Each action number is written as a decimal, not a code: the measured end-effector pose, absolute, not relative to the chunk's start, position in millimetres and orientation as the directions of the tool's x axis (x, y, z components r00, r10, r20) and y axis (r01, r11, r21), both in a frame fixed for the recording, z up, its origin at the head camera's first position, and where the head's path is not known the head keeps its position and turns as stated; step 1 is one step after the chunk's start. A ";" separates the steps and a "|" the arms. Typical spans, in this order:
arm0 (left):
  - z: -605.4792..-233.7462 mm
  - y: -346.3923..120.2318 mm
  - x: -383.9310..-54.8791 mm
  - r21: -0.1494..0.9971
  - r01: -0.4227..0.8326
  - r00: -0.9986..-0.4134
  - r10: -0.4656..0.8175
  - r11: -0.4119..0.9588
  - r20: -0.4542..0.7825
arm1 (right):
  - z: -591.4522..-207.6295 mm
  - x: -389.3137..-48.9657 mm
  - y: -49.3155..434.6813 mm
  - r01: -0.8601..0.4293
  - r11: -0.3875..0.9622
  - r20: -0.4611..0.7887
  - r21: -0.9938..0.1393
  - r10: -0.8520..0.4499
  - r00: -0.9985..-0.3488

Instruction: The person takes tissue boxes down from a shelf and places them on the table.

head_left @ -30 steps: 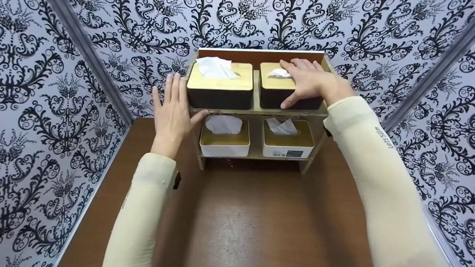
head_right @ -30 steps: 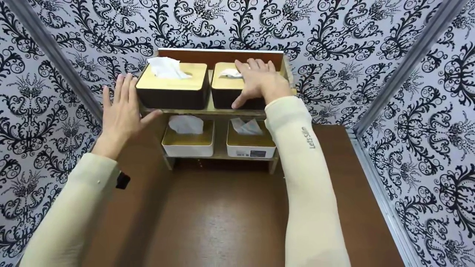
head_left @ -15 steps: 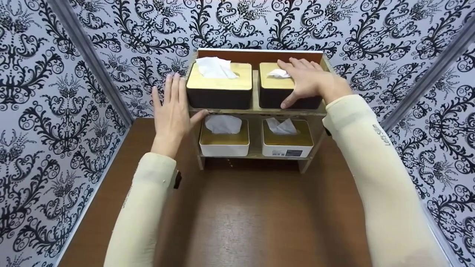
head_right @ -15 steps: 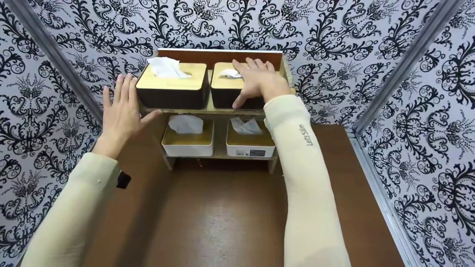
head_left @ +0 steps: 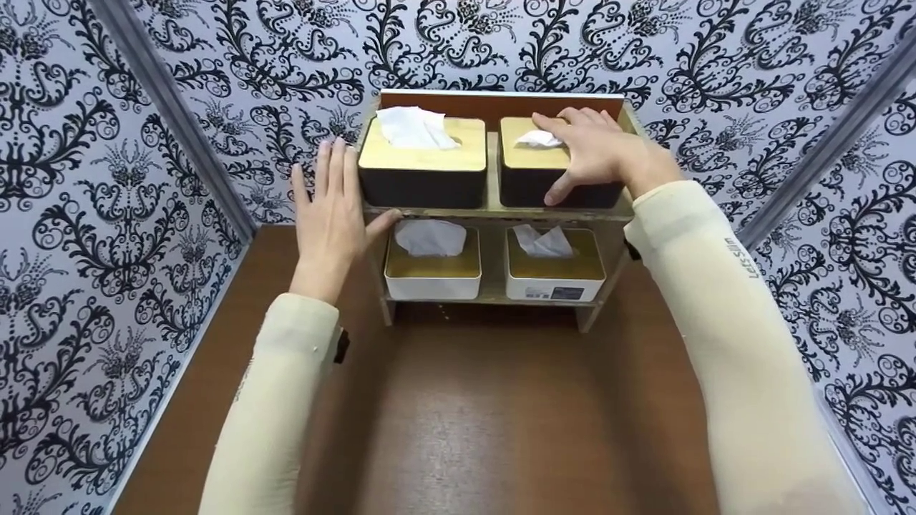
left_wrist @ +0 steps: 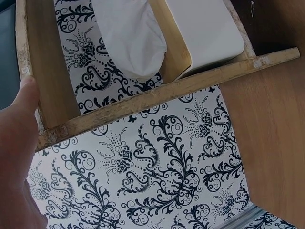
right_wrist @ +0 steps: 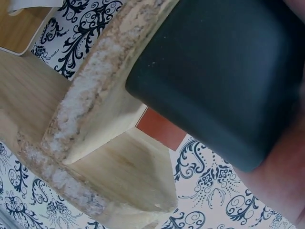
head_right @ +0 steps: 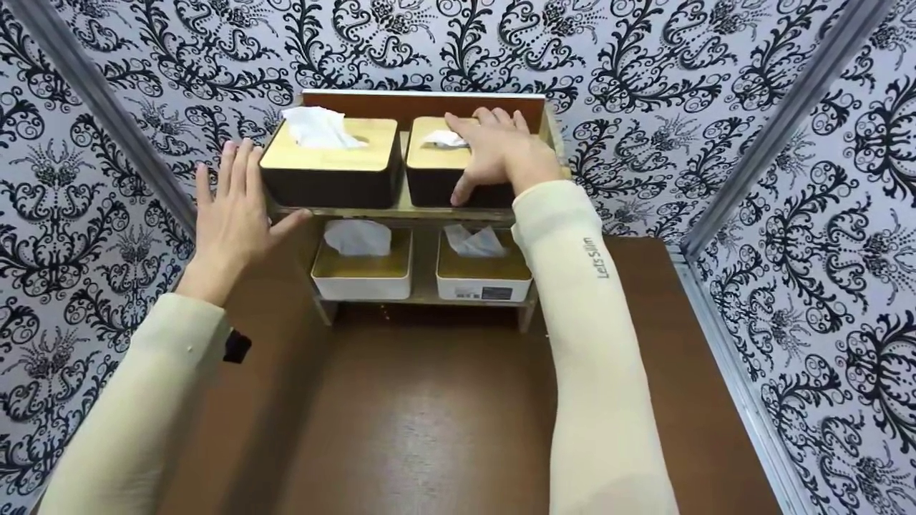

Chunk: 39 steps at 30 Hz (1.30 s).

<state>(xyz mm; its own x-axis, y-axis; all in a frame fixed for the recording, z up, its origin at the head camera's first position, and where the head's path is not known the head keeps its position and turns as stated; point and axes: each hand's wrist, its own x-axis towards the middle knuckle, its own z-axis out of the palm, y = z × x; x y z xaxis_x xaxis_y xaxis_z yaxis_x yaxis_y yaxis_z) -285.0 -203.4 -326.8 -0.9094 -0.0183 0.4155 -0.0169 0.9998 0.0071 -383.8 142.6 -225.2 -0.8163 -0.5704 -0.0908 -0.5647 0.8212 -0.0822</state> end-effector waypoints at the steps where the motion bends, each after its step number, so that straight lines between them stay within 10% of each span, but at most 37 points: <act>1: -327.0 -203.2 -285.1 0.007 -0.016 -0.909 -0.018 1.000 0.416 | -225.1 -383.9 143.0 -0.569 0.818 -0.086 -0.081 -0.575 -0.814; 39: -327.1 -204.1 -282.4 0.045 -0.015 -0.915 -0.032 0.999 0.403 | -207.4 -325.5 159.5 -0.634 0.772 0.072 -0.052 -0.630 -0.773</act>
<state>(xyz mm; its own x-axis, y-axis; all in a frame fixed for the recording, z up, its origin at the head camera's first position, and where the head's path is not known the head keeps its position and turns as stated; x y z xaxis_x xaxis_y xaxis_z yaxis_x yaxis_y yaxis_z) -282.4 -204.1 -327.1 -0.9148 -0.0318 0.4026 -0.0150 0.9989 0.0448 -325.5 159.5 -207.4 -0.7729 -0.6304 0.0717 -0.6341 0.7715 -0.0517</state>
